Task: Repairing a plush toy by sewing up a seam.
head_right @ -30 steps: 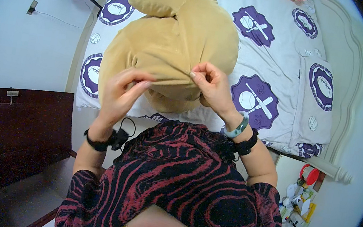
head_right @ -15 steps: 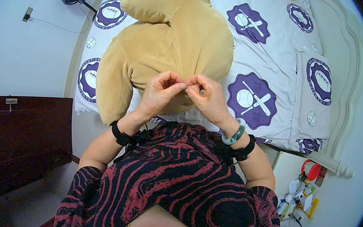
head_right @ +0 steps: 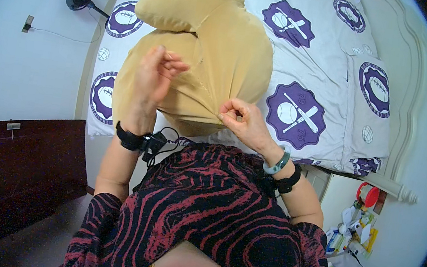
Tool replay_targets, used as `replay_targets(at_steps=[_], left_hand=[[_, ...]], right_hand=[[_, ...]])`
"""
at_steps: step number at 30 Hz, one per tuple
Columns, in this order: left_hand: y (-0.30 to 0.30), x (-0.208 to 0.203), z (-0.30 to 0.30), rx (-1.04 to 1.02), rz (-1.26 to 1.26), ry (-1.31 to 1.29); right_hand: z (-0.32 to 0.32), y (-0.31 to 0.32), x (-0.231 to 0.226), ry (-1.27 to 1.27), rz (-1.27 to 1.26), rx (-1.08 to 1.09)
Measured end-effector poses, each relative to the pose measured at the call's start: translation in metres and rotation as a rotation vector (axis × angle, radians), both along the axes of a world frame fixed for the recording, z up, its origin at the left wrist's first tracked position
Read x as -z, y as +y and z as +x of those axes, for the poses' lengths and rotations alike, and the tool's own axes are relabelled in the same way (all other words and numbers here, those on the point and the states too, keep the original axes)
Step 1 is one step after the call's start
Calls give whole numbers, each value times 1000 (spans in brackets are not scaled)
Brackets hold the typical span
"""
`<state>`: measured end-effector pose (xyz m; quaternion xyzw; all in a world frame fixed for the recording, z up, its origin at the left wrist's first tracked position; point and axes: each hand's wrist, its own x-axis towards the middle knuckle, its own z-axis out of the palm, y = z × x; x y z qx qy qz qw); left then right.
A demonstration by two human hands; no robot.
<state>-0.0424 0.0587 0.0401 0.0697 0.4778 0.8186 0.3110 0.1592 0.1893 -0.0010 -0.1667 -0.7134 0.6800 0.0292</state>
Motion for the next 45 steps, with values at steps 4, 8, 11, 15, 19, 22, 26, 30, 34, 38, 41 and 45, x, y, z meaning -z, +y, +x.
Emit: replay_targets(at_steps=[4, 8, 11, 15, 19, 22, 26, 30, 34, 38, 41, 45], left_hand=[[-31, -3, -62, 143, 267, -86], [-53, -21, -101, 83, 266, -97], [-71, -37, -121, 22, 278, -100], [-94, -58, -136, -22, 408, -80], [-111, -76, -147, -63, 441, -42], [-121, -89, -150, -91, 441, 23], [-139, -91, -154, -70, 433, 111], [-140, -97, -142, -120, 385, 146], [-150, -106, -127, -125, 387, 236], [-157, -112, -114, -100, 423, 262], [-161, -117, -104, -172, 357, 310], [-171, -119, -100, -257, 264, 353]], right_hand=[[5, 4, -6, 9, 81, -46], [12, 5, -6, 18, 102, -38], [17, 4, -3, 28, 156, -29], [22, 2, -1, 8, 168, -14], [24, 2, -1, 21, 225, -2], [25, 1, 0, 19, 240, -1], [23, -2, -2, 63, 312, -9], [22, -3, -1, -46, 189, 24], [19, -4, 2, -52, 264, 57], [16, -4, 5, -24, 297, 58], [15, -4, 8, -15, 260, 31], [15, -4, 7, -12, 231, 9]])
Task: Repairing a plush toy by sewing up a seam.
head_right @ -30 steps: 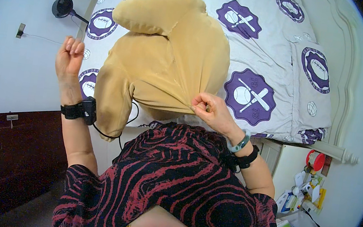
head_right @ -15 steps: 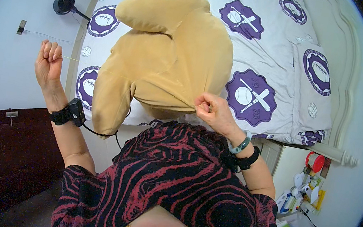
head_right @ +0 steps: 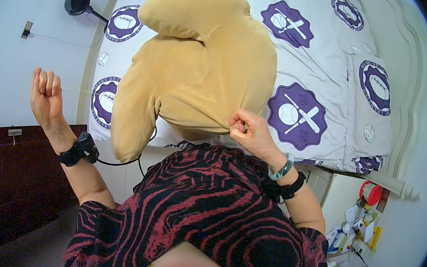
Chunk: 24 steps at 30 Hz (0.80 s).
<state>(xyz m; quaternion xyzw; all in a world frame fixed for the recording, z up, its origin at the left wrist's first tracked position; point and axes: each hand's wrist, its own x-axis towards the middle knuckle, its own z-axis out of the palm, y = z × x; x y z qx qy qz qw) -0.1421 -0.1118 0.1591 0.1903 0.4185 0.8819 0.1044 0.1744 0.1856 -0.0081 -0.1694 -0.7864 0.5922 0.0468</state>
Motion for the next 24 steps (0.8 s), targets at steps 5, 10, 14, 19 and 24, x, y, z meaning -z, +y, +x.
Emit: replay_targets(at_steps=[5, 10, 14, 19, 24], left_hand=[[-13, 4, -4, 0, -57, 24], [-4, 1, 6, -116, -161, 17], [3, 15, 1, -98, -174, 42], [37, 42, 7, -144, -316, 16], [91, 85, 44, -5, -697, 97]], right_hand=[[0, 3, -4, -12, 24, -18], [3, 7, 0, -48, -35, -10], [2, 9, 0, 131, 65, -16], [2, 14, 2, 101, -213, -1], [-1, 15, 9, 72, -436, -25]])
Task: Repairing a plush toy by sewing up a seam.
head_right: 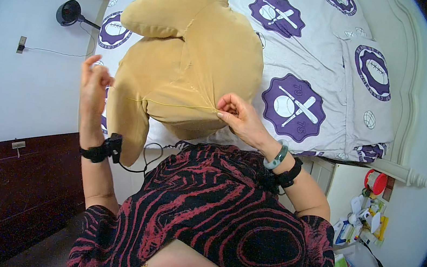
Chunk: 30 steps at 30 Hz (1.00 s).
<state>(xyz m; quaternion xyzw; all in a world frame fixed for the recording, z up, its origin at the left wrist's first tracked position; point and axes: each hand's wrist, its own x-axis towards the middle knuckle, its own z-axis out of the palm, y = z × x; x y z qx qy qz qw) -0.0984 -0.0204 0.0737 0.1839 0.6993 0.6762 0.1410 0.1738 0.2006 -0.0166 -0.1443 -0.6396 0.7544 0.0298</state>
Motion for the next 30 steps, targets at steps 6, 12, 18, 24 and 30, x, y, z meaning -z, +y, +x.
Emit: replay_targets(at_steps=[6, 12, 18, 24, 30], left_hand=[[38, 11, 18, 171, -160, 28], [45, -8, 8, 261, -331, 384], [-64, -11, -34, 110, -485, 401], [-219, 81, -41, -100, -576, 113], [-321, 257, -27, -196, -827, -106]], right_hand=[[1, 4, 2, 30, -70, 7], [-6, 9, 3, -24, 87, -18], [-15, 1, 1, -79, 260, 44], [0, -3, 18, -117, 352, 141], [12, -10, 9, -86, 588, 326]])
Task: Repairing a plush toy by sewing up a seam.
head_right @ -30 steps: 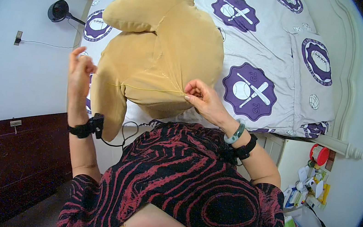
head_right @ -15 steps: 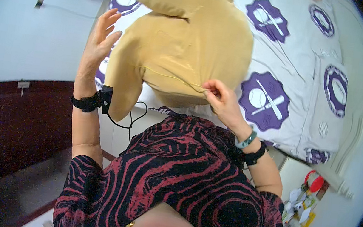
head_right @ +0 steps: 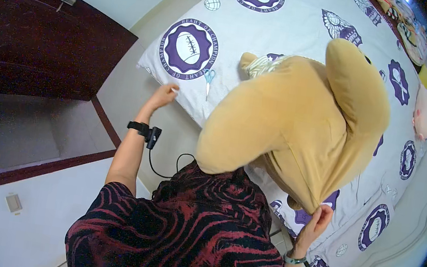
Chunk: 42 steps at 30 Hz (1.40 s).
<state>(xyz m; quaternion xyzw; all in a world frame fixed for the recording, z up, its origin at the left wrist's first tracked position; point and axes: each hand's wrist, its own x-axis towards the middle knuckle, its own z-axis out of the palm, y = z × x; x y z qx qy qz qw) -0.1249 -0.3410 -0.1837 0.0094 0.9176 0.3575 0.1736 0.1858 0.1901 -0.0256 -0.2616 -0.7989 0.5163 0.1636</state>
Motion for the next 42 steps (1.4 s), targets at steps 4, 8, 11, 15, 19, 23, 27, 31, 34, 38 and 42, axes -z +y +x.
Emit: replay_targets(at_steps=[4, 8, 11, 15, 19, 23, 27, 31, 34, 38, 42], left_hand=[[8, 90, -9, 39, -15, -209], [49, 130, -40, 122, -212, -128], [68, 146, -71, 220, -346, 57], [88, 170, -123, 579, -486, 443], [81, 198, -143, 802, -421, 599], [81, 189, -151, 915, -389, 574], [69, 183, -149, 979, -563, 554], [28, 172, -125, 919, -534, 485], [1, 152, -93, 778, -599, 360], [-81, 131, -29, -61, 19, -187], [-76, 79, 43, -591, 548, -548]], right_hand=[[-6, -15, -6, -22, -40, 155], [-5, -19, -10, -121, 122, 210], [1, -28, -6, -115, 90, 328], [8, -35, -12, -122, 139, 383], [-2, -45, -15, -239, 238, 478], [-24, -56, -17, -246, 293, 491], [-19, -50, -8, -143, 34, 566], [-18, -53, -2, -122, 217, 606], [-10, -39, -3, -46, -5, 538], [-14, -27, 16, 3, -148, 415], [-7, -18, 25, 33, -89, 297]])
